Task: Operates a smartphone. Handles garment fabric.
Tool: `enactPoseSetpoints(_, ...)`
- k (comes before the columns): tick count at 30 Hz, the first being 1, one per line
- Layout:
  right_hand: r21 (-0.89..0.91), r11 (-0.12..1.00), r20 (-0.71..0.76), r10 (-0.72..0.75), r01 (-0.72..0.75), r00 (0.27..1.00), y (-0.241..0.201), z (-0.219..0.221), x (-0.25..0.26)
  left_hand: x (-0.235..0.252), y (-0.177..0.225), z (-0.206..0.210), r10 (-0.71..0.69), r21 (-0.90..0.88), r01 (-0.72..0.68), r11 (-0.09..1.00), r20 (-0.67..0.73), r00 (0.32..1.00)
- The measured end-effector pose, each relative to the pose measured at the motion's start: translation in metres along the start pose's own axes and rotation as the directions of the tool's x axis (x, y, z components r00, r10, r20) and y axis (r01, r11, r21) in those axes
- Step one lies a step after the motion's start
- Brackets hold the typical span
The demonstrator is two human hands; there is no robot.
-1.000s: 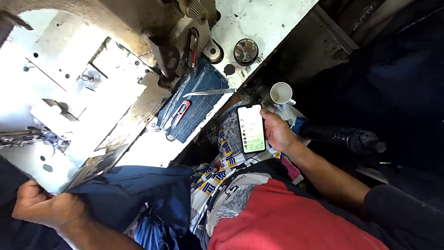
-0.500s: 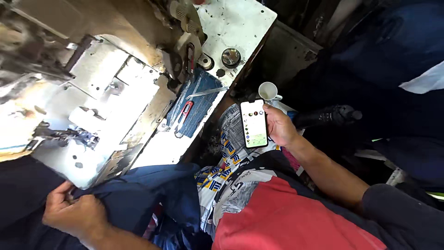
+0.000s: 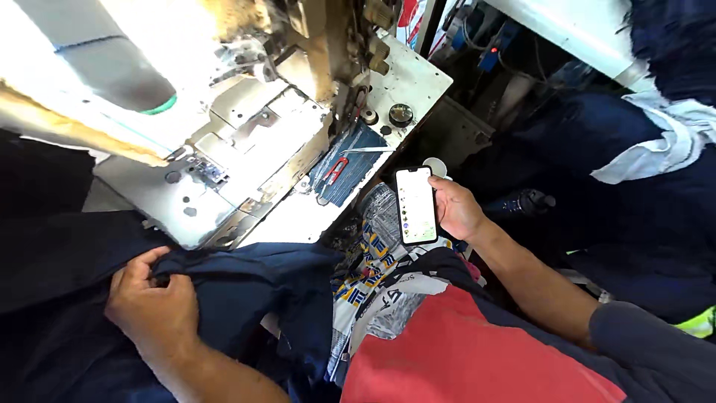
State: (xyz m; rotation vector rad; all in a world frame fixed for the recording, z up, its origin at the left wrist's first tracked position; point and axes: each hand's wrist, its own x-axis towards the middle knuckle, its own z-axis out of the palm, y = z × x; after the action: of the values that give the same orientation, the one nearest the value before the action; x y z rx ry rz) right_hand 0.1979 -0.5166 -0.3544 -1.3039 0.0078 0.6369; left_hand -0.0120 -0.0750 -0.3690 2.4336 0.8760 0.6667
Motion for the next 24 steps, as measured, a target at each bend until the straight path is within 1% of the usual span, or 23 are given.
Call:
enactPoseSetpoints(3, 0.023, 0.999, -0.025, 0.023, -0.023, 0.999, -0.001, 0.007, -0.002, -0.001, 0.003, -0.001, 0.027, -0.009, -0.027, 1.0, 0.014, 1.0)
enactPoseSetpoints(6, 0.077, 0.995, -0.093, 0.064, -0.057, 0.994, -0.004, 0.013, -0.003, -0.002, 0.001, -0.002, 0.049, -0.012, -0.049, 0.999, 0.032, 0.998)
enactPoseSetpoints(8, 0.121, 0.99, -0.109, 0.091, -0.077, 0.99, -0.007, 0.012, -0.004, -0.003, 0.002, -0.002, 0.078, -0.023, -0.077, 0.997, 0.033, 0.996)
enactPoseSetpoints(11, 0.177, 0.981, -0.095, 0.1, -0.083, 0.99, -0.008, 0.009, -0.003, -0.007, 0.005, -0.004, 0.106, -0.035, -0.105, 0.994, 0.029, 0.994)
enactPoseSetpoints(14, 0.205, 0.975, -0.065, 0.103, -0.087, 0.993, -0.006, 0.003, -0.003, -0.008, 0.01, -0.006, 0.09, -0.052, -0.088, 0.995, 0.036, 0.995)
enactPoseSetpoints(16, 0.252, 0.966, -0.011, 0.063, -0.058, 0.998, 0.001, -0.002, -0.003, -0.008, 0.011, -0.006, 0.076, -0.048, -0.074, 0.996, 0.039, 0.996)
enactPoseSetpoints(19, 0.339, 0.941, 0.113, -0.034, -0.007, 0.993, 0.011, -0.007, -0.006, -0.007, 0.013, -0.005, 0.064, -0.038, -0.063, 0.997, 0.043, 0.997)
enactPoseSetpoints(22, 0.402, 0.914, 0.32, -0.074, -0.064, 0.945, 0.018, -0.002, -0.012, -0.007, 0.014, -0.005, 0.065, -0.036, -0.063, 0.997, 0.046, 0.997)
enactPoseSetpoints(24, 0.405, 0.911, 0.363, -0.078, -0.082, 0.928, 0.021, 0.006, -0.017, -0.007, 0.012, -0.005, 0.076, -0.033, -0.075, 0.997, 0.035, 0.997)
